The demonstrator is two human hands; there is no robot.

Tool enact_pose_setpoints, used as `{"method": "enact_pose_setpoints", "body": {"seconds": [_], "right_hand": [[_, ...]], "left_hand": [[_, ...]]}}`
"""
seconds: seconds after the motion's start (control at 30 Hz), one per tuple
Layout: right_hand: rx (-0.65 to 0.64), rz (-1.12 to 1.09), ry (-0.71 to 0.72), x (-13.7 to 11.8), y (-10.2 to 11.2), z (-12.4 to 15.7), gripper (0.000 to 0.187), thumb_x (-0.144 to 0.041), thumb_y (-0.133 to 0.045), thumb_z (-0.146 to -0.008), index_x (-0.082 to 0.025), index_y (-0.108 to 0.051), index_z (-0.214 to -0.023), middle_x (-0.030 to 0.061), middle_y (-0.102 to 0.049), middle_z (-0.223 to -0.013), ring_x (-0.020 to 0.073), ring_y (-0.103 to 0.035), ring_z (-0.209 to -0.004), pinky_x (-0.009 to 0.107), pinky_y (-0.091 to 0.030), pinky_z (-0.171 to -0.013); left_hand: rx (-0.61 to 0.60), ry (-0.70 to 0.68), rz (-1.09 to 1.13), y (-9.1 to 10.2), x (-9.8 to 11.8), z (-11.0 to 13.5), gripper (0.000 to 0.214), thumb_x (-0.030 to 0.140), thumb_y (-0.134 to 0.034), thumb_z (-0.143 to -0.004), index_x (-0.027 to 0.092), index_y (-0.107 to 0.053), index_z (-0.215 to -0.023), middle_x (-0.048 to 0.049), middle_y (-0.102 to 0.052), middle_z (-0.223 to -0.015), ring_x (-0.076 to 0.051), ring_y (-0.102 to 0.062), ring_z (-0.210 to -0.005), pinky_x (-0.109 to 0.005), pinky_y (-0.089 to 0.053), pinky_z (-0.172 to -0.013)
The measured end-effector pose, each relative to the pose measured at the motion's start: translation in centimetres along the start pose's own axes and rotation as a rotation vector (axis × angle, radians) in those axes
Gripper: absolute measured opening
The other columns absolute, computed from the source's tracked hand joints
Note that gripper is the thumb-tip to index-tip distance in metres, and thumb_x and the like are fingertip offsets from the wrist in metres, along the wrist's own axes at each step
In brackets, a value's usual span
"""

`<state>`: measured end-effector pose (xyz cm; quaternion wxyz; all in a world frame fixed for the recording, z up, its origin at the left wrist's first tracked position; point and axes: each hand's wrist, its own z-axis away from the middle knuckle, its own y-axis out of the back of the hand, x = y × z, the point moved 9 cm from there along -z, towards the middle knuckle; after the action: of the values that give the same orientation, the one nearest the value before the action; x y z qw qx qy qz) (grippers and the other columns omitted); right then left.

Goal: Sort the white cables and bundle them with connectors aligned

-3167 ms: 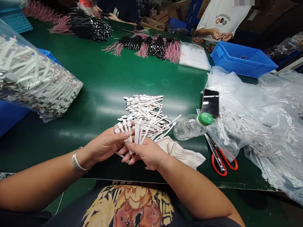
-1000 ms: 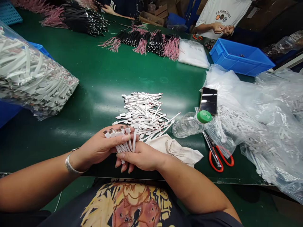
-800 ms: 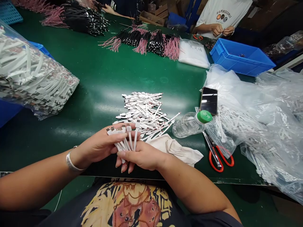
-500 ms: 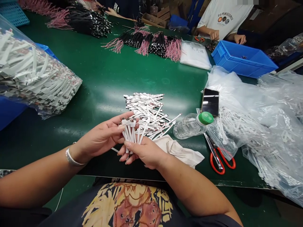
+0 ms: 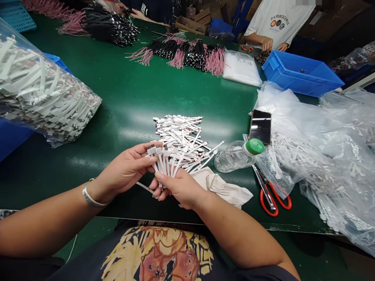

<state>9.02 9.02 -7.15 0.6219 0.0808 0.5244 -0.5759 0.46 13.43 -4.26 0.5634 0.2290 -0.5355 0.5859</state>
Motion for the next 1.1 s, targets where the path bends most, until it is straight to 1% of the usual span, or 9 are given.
{"method": "enact_pose_setpoints", "body": {"seconds": [0.13,0.2,0.33,0.43,0.63,0.73,0.9,1.0,1.1], "right_hand": [[0.002,0.017,-0.001,0.0,-0.1,0.0,0.036,-0.046,-0.069,-0.074,-0.012,-0.06,-0.083,0.0026,-0.063,-0.073,0.0088,-0.06,-0.056,0.016,-0.045,-0.045],[0.009,0.027,-0.001,0.0,0.0,0.0,0.036,-0.047,-0.069,-0.073,-0.012,-0.061,-0.08,0.0028,-0.062,-0.073,0.0084,-0.059,-0.056,0.016,-0.044,-0.045],[0.014,0.058,0.017,-0.1,0.0,0.0,0.036,-0.047,-0.068,-0.074,-0.012,-0.062,-0.08,0.0026,-0.062,-0.073,0.0082,-0.059,-0.057,0.017,-0.044,-0.047],[0.001,0.083,0.025,0.0,-0.1,0.0,0.037,-0.048,-0.067,-0.074,-0.012,-0.061,-0.081,0.0025,-0.062,-0.073,0.0081,-0.059,-0.057,0.018,-0.045,-0.048],[-0.032,0.111,0.023,0.1,-0.4,0.1,0.038,-0.05,-0.065,-0.076,-0.012,-0.061,-0.078,0.0037,-0.063,-0.075,0.008,-0.059,-0.058,0.018,-0.045,-0.05],[-0.039,0.127,0.018,0.1,-0.4,0.1,0.039,-0.051,-0.065,-0.075,-0.012,-0.061,-0.077,0.004,-0.063,-0.075,0.0082,-0.059,-0.059,0.019,-0.045,-0.051],[-0.034,0.124,0.012,0.0,-0.4,0.1,0.039,-0.051,-0.066,-0.075,-0.012,-0.061,-0.077,0.0037,-0.063,-0.075,0.0083,-0.059,-0.059,0.019,-0.045,-0.051],[-0.043,0.093,0.003,0.1,-0.4,0.0,0.038,-0.049,-0.067,-0.075,-0.012,-0.062,-0.077,0.0038,-0.063,-0.074,0.0086,-0.059,-0.059,0.018,-0.045,-0.049],[-0.06,0.031,-0.007,0.1,-0.5,0.0,0.035,-0.046,-0.067,-0.076,-0.011,-0.063,-0.076,0.0036,-0.063,-0.071,0.0084,-0.059,-0.057,0.017,-0.043,-0.046]], "left_hand": [[-0.06,0.082,0.107,-0.8,-0.4,0.0,0.045,0.019,-0.067,-0.077,0.021,-0.054,-0.12,-0.0022,-0.064,-0.09,-0.009,-0.058,-0.067,-0.021,-0.048,-0.063],[-0.117,0.107,0.137,-1.5,-0.5,0.0,0.041,0.021,-0.066,-0.078,0.019,-0.055,-0.117,-0.0041,-0.066,-0.089,-0.012,-0.061,-0.067,-0.023,-0.05,-0.061],[-0.215,0.111,0.069,-2.5,-0.8,0.3,0.024,0.03,-0.061,-0.082,0.016,-0.057,-0.1,-0.0044,-0.065,-0.073,-0.014,-0.059,-0.051,-0.025,-0.047,-0.045],[-0.199,0.087,0.011,-2.3,-0.8,0.4,0.02,0.032,-0.06,-0.082,0.014,-0.057,-0.092,-0.0032,-0.063,-0.066,-0.011,-0.055,-0.045,-0.023,-0.045,-0.044],[-0.066,0.015,-0.085,-0.9,-0.1,0.3,0.02,0.027,-0.068,-0.077,0.014,-0.059,-0.088,-0.0023,-0.063,-0.076,-0.009,-0.057,-0.061,-0.019,-0.045,-0.056],[-0.043,0.007,-0.095,-0.7,0.1,0.3,0.021,0.028,-0.07,-0.075,0.015,-0.058,-0.088,-0.0007,-0.063,-0.075,-0.009,-0.057,-0.063,-0.019,-0.044,-0.057],[-0.045,-0.003,-0.098,-0.8,0.2,0.4,0.021,0.028,-0.07,-0.074,0.016,-0.058,-0.086,-0.0002,-0.064,-0.072,-0.01,-0.058,-0.061,-0.021,-0.045,-0.057],[-0.054,0.012,-0.088,-0.9,-0.1,0.4,0.022,0.029,-0.07,-0.075,0.016,-0.058,-0.089,-0.002,-0.065,-0.076,-0.011,-0.059,-0.06,-0.021,-0.045,-0.055],[-0.164,0.1,0.001,-1.9,-0.8,0.3,0.024,0.034,-0.062,-0.081,0.014,-0.059,-0.093,-0.0041,-0.065,-0.073,-0.012,-0.058,-0.051,-0.023,-0.044,-0.048]]}}
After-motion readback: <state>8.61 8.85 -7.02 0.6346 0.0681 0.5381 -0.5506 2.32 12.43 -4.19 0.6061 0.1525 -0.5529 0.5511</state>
